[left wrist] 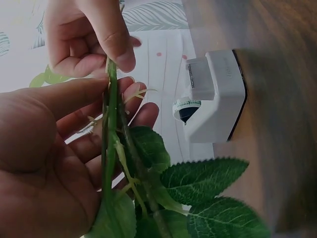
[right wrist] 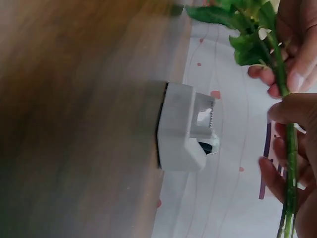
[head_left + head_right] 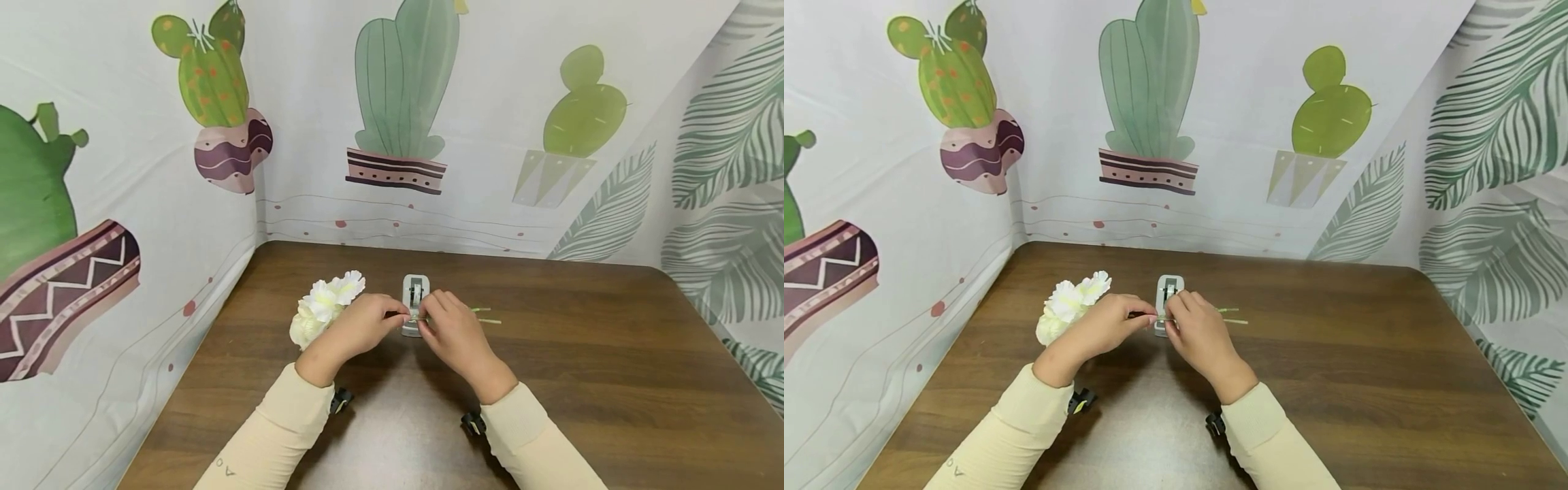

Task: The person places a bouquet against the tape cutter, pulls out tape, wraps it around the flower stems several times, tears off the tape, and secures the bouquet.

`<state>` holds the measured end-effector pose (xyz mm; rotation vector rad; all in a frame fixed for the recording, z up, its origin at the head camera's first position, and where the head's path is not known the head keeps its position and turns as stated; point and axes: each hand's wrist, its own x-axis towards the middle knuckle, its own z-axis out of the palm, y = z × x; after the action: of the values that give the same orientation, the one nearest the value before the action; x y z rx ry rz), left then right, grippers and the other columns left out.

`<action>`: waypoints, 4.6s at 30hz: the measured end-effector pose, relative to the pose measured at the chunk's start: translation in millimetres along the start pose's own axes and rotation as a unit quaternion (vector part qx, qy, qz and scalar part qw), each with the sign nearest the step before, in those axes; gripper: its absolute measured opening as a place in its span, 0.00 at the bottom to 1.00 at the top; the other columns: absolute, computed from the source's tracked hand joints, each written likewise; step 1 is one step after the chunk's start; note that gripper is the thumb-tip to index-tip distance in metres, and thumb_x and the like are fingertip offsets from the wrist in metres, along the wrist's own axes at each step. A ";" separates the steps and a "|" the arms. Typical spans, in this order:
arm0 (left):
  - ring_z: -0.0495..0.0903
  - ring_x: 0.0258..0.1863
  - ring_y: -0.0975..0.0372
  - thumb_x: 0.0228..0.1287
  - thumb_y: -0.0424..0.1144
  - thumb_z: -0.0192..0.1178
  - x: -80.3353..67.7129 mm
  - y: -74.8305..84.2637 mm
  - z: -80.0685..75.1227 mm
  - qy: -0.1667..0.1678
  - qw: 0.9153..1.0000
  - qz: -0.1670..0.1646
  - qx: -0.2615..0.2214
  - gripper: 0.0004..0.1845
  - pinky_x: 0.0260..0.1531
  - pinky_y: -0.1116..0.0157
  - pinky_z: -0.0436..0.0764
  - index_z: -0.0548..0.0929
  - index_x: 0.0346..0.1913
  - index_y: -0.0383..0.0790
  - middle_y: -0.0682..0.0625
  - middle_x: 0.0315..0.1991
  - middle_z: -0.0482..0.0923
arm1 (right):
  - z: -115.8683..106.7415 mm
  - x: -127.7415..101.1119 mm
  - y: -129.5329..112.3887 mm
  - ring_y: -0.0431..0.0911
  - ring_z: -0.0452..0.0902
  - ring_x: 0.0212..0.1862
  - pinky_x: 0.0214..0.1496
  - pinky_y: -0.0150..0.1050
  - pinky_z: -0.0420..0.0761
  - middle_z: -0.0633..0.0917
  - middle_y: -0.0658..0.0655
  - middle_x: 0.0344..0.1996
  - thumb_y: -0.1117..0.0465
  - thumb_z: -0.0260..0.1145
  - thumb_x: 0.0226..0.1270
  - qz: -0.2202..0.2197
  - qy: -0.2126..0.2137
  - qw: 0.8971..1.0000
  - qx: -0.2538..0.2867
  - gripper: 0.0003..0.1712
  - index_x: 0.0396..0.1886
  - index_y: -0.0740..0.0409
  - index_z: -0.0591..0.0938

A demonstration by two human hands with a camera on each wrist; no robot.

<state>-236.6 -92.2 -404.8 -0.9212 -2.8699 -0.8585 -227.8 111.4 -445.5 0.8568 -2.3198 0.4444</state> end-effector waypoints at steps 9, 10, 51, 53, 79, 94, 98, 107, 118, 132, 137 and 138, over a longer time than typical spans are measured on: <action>0.82 0.39 0.65 0.71 0.38 0.62 -0.1 0.0 4.4 -0.024 0.999 -0.009 -0.019 0.06 0.46 0.64 0.81 0.89 0.42 0.44 0.55 0.38 0.88 | -9.0 0.5 -6.6 0.38 0.67 0.26 0.26 0.32 0.69 0.74 0.48 0.30 0.65 0.74 0.60 0.044 -0.074 0.996 0.011 0.15 0.34 0.53 0.73; 0.82 0.39 0.65 0.71 0.38 0.62 0.1 -0.1 5.2 -0.025 0.999 -0.012 -0.021 0.06 0.46 0.63 0.81 0.89 0.42 0.44 0.55 0.39 0.88 | -9.9 0.7 -7.0 0.38 0.66 0.26 0.26 0.31 0.68 0.74 0.48 0.30 0.64 0.74 0.61 0.049 -0.079 0.996 0.015 0.15 0.34 0.53 0.73; 0.84 0.33 0.64 0.61 0.39 0.71 -0.5 4.5 15.3 0.085 0.983 0.087 0.137 0.02 0.50 0.54 0.76 0.87 0.34 0.47 0.57 0.33 0.86 | -22.0 4.8 -8.5 0.36 0.73 0.27 0.32 0.32 0.75 0.84 0.48 0.32 0.56 0.67 0.72 0.157 -0.179 0.966 0.100 0.05 0.37 0.52 0.84; 0.84 0.33 0.64 0.61 0.39 0.71 -0.4 5.1 15.1 0.084 0.983 0.087 0.139 0.02 0.50 0.54 0.76 0.88 0.34 0.46 0.57 0.33 0.86 | -20.9 5.1 -7.7 0.36 0.74 0.29 0.34 0.33 0.76 0.85 0.47 0.32 0.55 0.67 0.71 0.159 -0.176 0.966 0.100 0.06 0.36 0.52 0.85; 0.84 0.36 0.63 0.60 0.35 0.67 -2.6 3.2 15.6 0.102 0.971 0.090 0.196 0.04 0.47 0.56 0.75 0.83 0.34 0.49 0.57 0.31 0.82 | -15.5 4.0 -5.0 0.39 0.80 0.33 0.37 0.38 0.80 0.87 0.50 0.35 0.61 0.71 0.66 0.161 -0.157 0.969 0.100 0.05 0.40 0.52 0.88; 0.85 0.38 0.59 0.77 0.43 0.53 -4.3 3.3 16.4 0.062 0.982 0.038 0.176 0.14 0.55 0.49 0.75 0.86 0.35 0.47 0.53 0.33 0.85 | -13.1 2.2 -4.3 0.42 0.83 0.33 0.36 0.42 0.83 0.87 0.49 0.35 0.65 0.74 0.61 0.088 -0.101 0.990 0.038 0.05 0.37 0.52 0.88; 0.86 0.38 0.59 0.76 0.42 0.53 -5.5 3.8 16.1 0.048 0.985 0.036 0.164 0.13 0.52 0.50 0.76 0.85 0.34 0.46 0.53 0.31 0.85 | -11.0 1.4 -2.9 0.44 0.84 0.33 0.37 0.44 0.83 0.87 0.49 0.34 0.65 0.75 0.60 0.072 -0.085 0.993 0.027 0.05 0.36 0.53 0.88; 0.83 0.34 0.59 0.76 0.41 0.55 -4.1 2.4 14.5 0.023 0.994 0.024 0.104 0.13 0.42 0.54 0.74 0.86 0.34 0.43 0.54 0.27 0.81 | -8.3 0.8 -1.0 0.47 0.84 0.39 0.48 0.46 0.83 0.87 0.50 0.34 0.67 0.76 0.59 0.051 -0.070 0.996 0.021 0.06 0.35 0.55 0.88; 0.85 0.37 0.60 0.73 0.41 0.60 -2.1 -0.2 14.1 0.028 0.996 0.019 0.081 0.09 0.44 0.53 0.76 0.89 0.42 0.45 0.54 0.33 0.86 | -9.1 0.2 -2.9 0.48 0.83 0.40 0.48 0.47 0.82 0.86 0.50 0.35 0.67 0.74 0.60 0.077 -0.087 0.993 0.025 0.07 0.38 0.55 0.86; 0.86 0.38 0.60 0.70 0.41 0.63 -1.2 -1.4 17.2 0.053 0.992 0.039 0.112 0.06 0.42 0.57 0.74 0.89 0.39 0.47 0.55 0.34 0.86 | -14.7 3.7 -2.5 0.45 0.80 0.40 0.43 0.43 0.82 0.85 0.51 0.37 0.59 0.73 0.64 0.133 -0.162 0.976 0.062 0.09 0.41 0.57 0.87; 0.86 0.38 0.61 0.69 0.41 0.64 -1.6 -2.8 18.9 0.054 0.990 0.042 0.127 0.05 0.48 0.55 0.76 0.89 0.39 0.48 0.56 0.35 0.87 | -15.6 2.7 -1.6 0.42 0.80 0.37 0.41 0.41 0.81 0.85 0.50 0.36 0.58 0.72 0.66 0.132 -0.178 0.973 0.068 0.08 0.42 0.55 0.87; 0.86 0.38 0.61 0.69 0.41 0.64 -1.7 -3.0 19.2 0.055 0.989 0.043 0.127 0.05 0.49 0.55 0.76 0.89 0.38 0.48 0.56 0.35 0.87 | -15.7 2.4 -1.5 0.42 0.79 0.37 0.40 0.41 0.81 0.85 0.50 0.36 0.58 0.72 0.67 0.132 -0.180 0.973 0.068 0.07 0.42 0.54 0.86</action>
<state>-233.8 -85.4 -422.9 -0.9282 -2.7371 -0.5042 -221.4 117.0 -432.0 0.7415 -2.7825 0.6079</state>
